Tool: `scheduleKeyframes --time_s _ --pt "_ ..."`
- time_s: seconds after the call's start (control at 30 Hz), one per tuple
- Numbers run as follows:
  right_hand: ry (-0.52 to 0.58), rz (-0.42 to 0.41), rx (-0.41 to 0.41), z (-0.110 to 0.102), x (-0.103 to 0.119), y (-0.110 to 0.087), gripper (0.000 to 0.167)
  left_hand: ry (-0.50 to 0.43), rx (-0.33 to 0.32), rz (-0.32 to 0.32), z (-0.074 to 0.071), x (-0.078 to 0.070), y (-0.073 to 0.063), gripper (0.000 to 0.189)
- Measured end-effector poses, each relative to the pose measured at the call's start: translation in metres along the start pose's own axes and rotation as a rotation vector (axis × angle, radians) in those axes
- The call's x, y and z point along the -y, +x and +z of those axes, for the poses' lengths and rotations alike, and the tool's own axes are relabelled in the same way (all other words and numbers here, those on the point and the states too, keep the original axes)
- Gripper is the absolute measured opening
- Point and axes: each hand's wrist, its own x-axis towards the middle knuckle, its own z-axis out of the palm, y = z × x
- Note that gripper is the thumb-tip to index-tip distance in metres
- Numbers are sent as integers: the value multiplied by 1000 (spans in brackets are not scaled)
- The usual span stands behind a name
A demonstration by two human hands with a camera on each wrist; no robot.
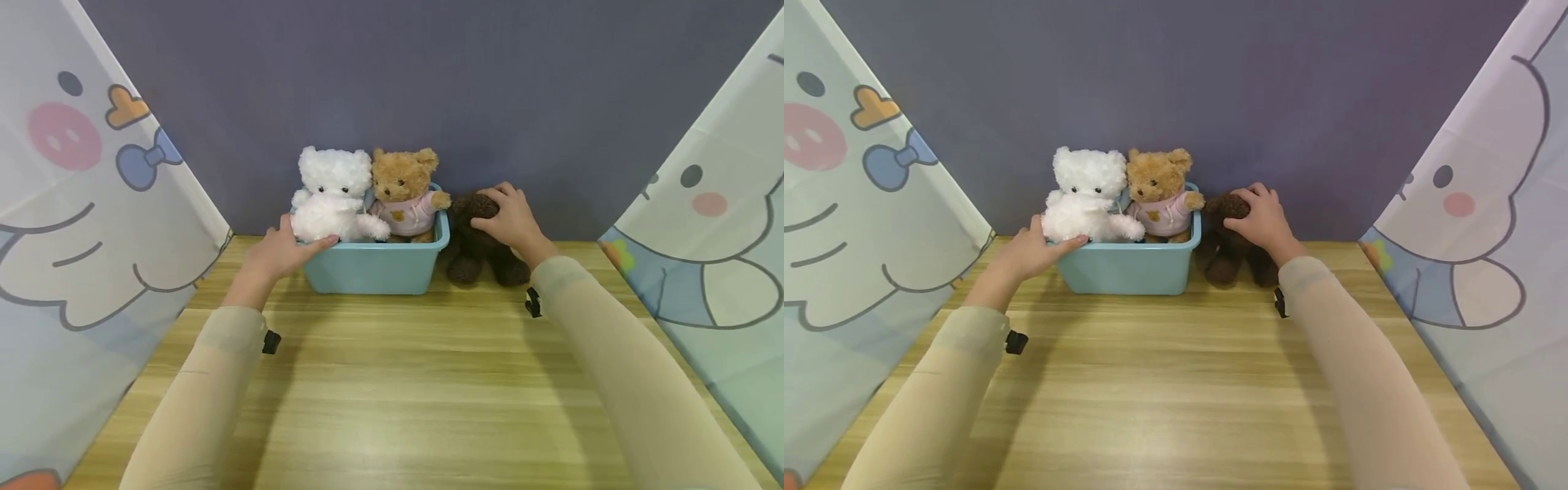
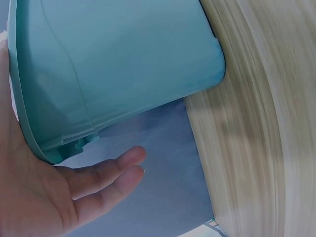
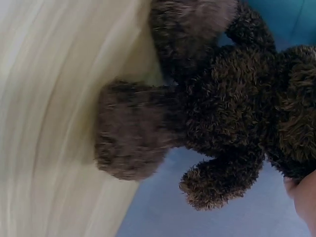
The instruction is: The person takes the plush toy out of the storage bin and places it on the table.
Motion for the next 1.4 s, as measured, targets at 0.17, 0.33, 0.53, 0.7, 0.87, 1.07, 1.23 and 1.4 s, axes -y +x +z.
scheduleKeyframes --time_s 0.17,0.33,0.53,0.7,0.87,1.07,1.23,1.4 --pt "9 116 6 7 -11 1 75 -12 -8 6 3 0 0 154" --pt "33 251 40 8 -16 4 85 -21 -23 7 3 0 0 154" --pt "26 342 54 14 -21 3 91 -29 -35 9 2 -2 -1 152" --pt "-6 389 44 17 -19 -1 90 -52 -16 10 1 -5 0 153" --pt "7 415 60 23 -15 -5 92 -69 -2 1 1 -2 -3 154" --pt "-25 407 81 21 -17 -6 98 -74 -9 3 4 0 -3 153" --pt "-32 359 107 11 -15 -3 106 -72 -5 12 4 1 -1 153" --pt "-89 302 118 -10 -3 4 96 -75 -11 18 2 2 0 153"
